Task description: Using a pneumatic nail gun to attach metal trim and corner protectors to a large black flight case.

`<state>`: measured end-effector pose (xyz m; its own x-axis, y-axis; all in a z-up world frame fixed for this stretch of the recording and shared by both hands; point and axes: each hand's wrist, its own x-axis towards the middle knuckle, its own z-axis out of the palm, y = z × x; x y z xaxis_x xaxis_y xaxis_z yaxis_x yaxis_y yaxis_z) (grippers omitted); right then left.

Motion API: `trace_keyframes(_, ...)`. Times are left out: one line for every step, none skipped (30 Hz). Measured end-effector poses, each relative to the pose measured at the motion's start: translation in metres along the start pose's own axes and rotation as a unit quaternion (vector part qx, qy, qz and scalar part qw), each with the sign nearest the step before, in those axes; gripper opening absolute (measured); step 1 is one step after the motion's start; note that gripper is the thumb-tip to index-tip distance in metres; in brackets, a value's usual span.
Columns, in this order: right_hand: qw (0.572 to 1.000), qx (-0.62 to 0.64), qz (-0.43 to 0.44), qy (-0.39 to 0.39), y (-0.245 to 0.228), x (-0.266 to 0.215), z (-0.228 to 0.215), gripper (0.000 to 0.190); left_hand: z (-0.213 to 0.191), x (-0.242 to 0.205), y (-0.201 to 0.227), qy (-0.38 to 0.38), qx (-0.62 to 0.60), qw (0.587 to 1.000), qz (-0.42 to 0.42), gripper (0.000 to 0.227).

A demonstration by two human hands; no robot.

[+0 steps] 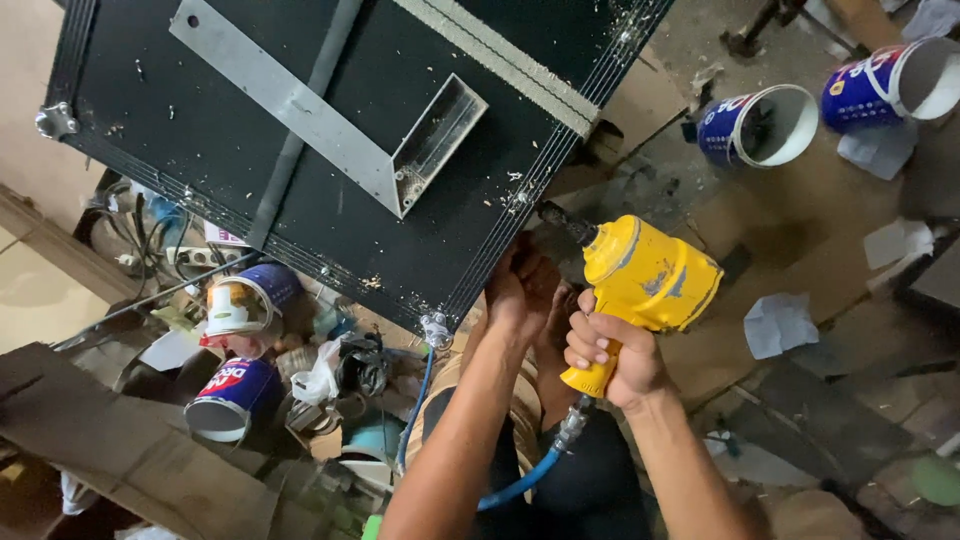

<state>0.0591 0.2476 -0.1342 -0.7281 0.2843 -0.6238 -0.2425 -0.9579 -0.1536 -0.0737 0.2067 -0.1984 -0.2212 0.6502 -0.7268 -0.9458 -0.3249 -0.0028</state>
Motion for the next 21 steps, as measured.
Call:
trace_keyframes(1.000,0.001,0.000,0.001,0.001,0.000,-0.003,0.011,0.004,-0.001,0.000,0.001,0.000,1.000,-0.001,0.023)
trace_keyframes(1.000,0.001,-0.004,-0.004,0.002,0.000,-0.006,0.013,0.009,-0.002,0.000,0.008,0.006,1.000,0.010,0.024)
trace_keyframes(1.000,0.002,-0.008,-0.009,0.004,0.000,-0.008,0.014,0.014,-0.004,0.000,0.015,0.011,1.000,0.021,0.025)
trace_keyframes(1.000,0.004,-0.007,-0.008,0.004,-0.001,-0.007,0.014,0.005,0.000,0.000,0.017,0.012,1.000,0.021,0.025)
trace_keyframes(1.000,0.006,-0.002,-0.009,0.004,-0.002,-0.006,0.012,-0.004,0.004,-0.001,0.025,0.005,1.000,0.008,0.025)
trace_keyframes(1.000,0.006,-0.001,-0.014,0.001,0.001,-0.004,0.011,-0.010,0.011,-0.001,0.027,-0.001,1.000,-0.004,0.025)
trace_keyframes(1.000,0.006,-0.004,-0.016,0.001,-0.003,0.006,0.011,-0.005,0.003,0.000,0.024,0.001,1.000,-0.004,0.025)
trace_keyframes(1.000,0.006,0.001,-0.011,-0.003,-0.005,0.015,0.010,0.002,-0.001,0.001,0.021,-0.018,1.000,-0.012,0.024)
trace_keyframes(1.000,0.006,0.005,-0.005,-0.006,-0.006,0.025,0.017,0.008,-0.005,0.002,0.019,-0.036,0.999,-0.020,0.024)
trace_keyframes(1.000,0.006,0.005,-0.005,-0.007,-0.006,0.026,0.017,0.008,-0.003,0.002,0.019,-0.037,0.999,-0.021,0.024)
trace_keyframes(1.000,0.005,0.002,-0.007,-0.008,-0.005,0.027,0.020,0.006,0.000,0.002,0.015,-0.053,0.998,-0.034,0.024)
trace_keyframes(1.000,0.005,0.001,-0.007,-0.007,-0.006,0.027,0.022,0.002,0.000,0.002,0.014,-0.071,0.996,-0.047,0.024)
trace_keyframes(1.000,0.006,0.003,-0.005,-0.006,-0.007,0.026,0.022,0.002,-0.002,0.001,0.017,-0.072,0.996,-0.047,0.024)
trace_keyframes(1.000,0.002,0.002,-0.003,-0.005,-0.006,0.024,0.022,0.004,-0.002,0.003,0.011,-0.043,0.998,-0.041,0.025)
trace_keyframes(1.000,-0.003,0.000,-0.002,-0.005,-0.004,0.023,0.023,0.005,-0.002,0.004,0.006,-0.013,0.999,-0.036,0.025)
trace_keyframes(1.000,-0.003,0.002,-0.002,-0.004,-0.003,0.016,0.023,0.004,-0.001,0.004,0.006,-0.013,0.999,-0.035,0.025)
trace_keyframes(1.000,0.004,0.004,-0.002,-0.002,-0.003,0.009,0.012,0.003,0.000,0.003,0.017,-0.010,0.999,-0.030,0.022)
trace_keyframes(1.000,0.012,0.006,-0.001,-0.001,-0.003,0.003,0.007,0.002,0.000,0.003,0.028,-0.005,0.999,-0.026,0.020)
trace_keyframes(1.000,0.013,0.007,-0.001,-0.001,-0.002,0.001,0.007,0.000,0.001,0.004,0.029,-0.005,0.999,-0.025,0.020)
trace_keyframes(1.000,0.007,0.005,-0.003,-0.001,-0.001,-0.001,0.008,-0.001,0.002,0.005,0.024,-0.004,0.999,-0.032,0.021)
trace_keyframes(1.000,0.000,0.003,-0.005,-0.001,-0.001,-0.002,0.009,-0.002,0.003,0.005,0.018,-0.002,0.999,-0.039,0.023)
